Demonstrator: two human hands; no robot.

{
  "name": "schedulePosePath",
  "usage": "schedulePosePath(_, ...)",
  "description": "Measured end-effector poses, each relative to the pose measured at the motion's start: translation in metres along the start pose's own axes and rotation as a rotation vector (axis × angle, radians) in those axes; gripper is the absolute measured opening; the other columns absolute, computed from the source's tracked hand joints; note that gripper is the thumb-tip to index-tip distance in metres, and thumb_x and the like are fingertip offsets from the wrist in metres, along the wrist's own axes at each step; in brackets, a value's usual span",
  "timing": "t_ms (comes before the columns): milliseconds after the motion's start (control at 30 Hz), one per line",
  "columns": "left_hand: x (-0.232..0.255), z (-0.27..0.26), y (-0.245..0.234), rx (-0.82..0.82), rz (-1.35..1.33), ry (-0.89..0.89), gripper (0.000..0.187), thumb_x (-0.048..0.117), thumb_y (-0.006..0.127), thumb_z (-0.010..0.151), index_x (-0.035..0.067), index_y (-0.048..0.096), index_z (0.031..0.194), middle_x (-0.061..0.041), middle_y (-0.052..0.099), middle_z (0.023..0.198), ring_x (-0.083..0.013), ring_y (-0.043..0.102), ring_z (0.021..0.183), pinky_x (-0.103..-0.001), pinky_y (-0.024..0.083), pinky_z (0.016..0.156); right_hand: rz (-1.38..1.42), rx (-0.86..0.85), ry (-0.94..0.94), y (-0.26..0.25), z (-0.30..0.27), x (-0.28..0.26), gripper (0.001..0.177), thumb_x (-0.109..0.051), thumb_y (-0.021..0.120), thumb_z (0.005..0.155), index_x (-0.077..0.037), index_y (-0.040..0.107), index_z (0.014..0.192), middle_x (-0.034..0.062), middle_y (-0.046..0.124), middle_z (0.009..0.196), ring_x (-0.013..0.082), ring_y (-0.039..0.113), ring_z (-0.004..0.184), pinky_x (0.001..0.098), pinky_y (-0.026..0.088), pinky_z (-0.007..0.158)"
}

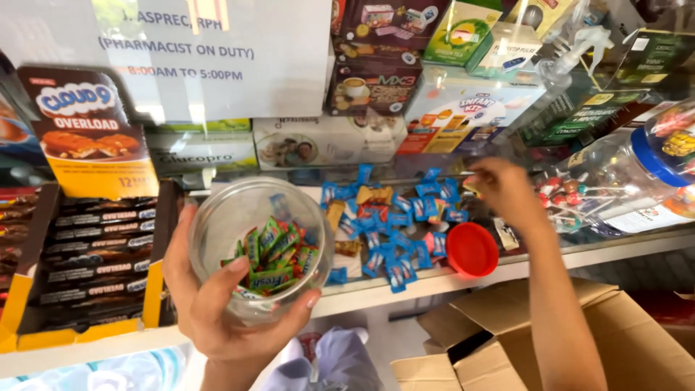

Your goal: Filling plastic jars with assorted candies and organizing them on shelves in a grocery store.

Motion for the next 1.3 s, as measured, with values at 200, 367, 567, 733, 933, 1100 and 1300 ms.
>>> schedulePosePath(200,0.005,0.009,-0.01,-0.086,0.021,-0.056,0.068,0.023,0.094,0.072,0.008,0.053,0.124,-0.034,0.045,0.149,-0.0464,0.051,0.139,-0.053,0.047,0.117,0.104,-0.156,-0.204,0.046,-0.012,-0.11,0.018,-0.008,0.075,0.088,-0.002,0.072,0.104,0.0145,0.073,0.097,0.0286,0.071,0.088,0.0367,0.055,0.079)
schedulePosePath(367,0.008,0.01,-0.025,-0.089,0.069,-0.086,0.063,0.019,0.092,0.078,0.007,0.054,0.127,-0.03,0.048,0.153,-0.041,0.051,0.135,-0.047,0.045,0.116,0.11,-0.191,-0.519,0.091,-0.012,-0.152,0.03,-0.001,0.072,0.079,-0.003,0.072,0.109,0.0182,0.07,0.113,0.039,0.064,0.106,0.0438,0.051,0.09)
schedulePosePath(567,0.008,-0.001,-0.041,-0.001,0.059,-0.103,0.06,0.018,0.092,0.08,0.008,0.056,0.127,-0.028,0.048,0.154,-0.0396,0.051,0.136,-0.046,0.043,0.116,-0.103,-0.133,-0.545,0.091,-0.001,-0.167,0.038,-0.001,0.072,0.069,-0.001,0.069,0.107,0.0193,0.067,0.108,0.0425,0.061,0.105,0.0477,0.05,0.089)
schedulePosePath(733,0.003,-0.014,-0.053,0.09,-0.014,-0.108,0.059,0.018,0.092,0.083,0.009,0.055,0.129,-0.029,0.046,0.155,-0.0397,0.048,0.142,-0.05,0.041,0.12,0.29,-0.375,-0.234,0.092,0.028,-0.216,0.021,-0.014,0.077,0.084,-0.001,0.07,0.1,0.0132,0.074,0.079,0.0255,0.073,0.067,0.0396,0.056,0.062)
schedulePosePath(933,0.01,-0.017,-0.062,0.115,-0.067,-0.133,0.06,0.017,0.091,0.088,0.009,0.053,0.133,-0.028,0.043,0.156,-0.0367,0.047,0.141,-0.048,0.042,0.122,0.314,-0.432,-0.593,0.186,0.041,-0.282,0.011,-0.01,0.075,0.084,-0.002,0.076,0.091,0.0194,0.075,0.084,0.0313,0.075,0.08,0.0396,0.057,0.071)
schedulePosePath(1100,0.01,-0.018,-0.065,0.11,-0.068,-0.15,0.063,0.019,0.091,0.086,0.01,0.053,0.135,-0.028,0.045,0.155,-0.0377,0.049,0.141,-0.048,0.042,0.121,0.165,-0.316,-0.565,0.189,0.051,-0.289,0.011,-0.008,0.075,0.081,-0.001,0.076,0.089,0.0228,0.072,0.087,0.0393,0.071,0.085,0.0455,0.055,0.074)
schedulePosePath(1300,0.007,-0.019,-0.065,0.102,-0.041,-0.131,0.063,0.019,0.091,0.084,0.01,0.052,0.134,-0.029,0.046,0.154,-0.0396,0.05,0.143,-0.049,0.041,0.121,0.177,-0.55,-0.719,0.138,0.031,-0.245,0.033,-0.003,0.076,0.069,-0.005,0.073,0.102,0.0125,0.073,0.101,0.0323,0.071,0.096,0.0422,0.055,0.083)
Point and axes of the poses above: each hand's wrist, its own z-axis towards the middle knuckle, its own y-axis out of the palm, x = y × z, the point moved 4 cm from there along z, towards the middle knuckle
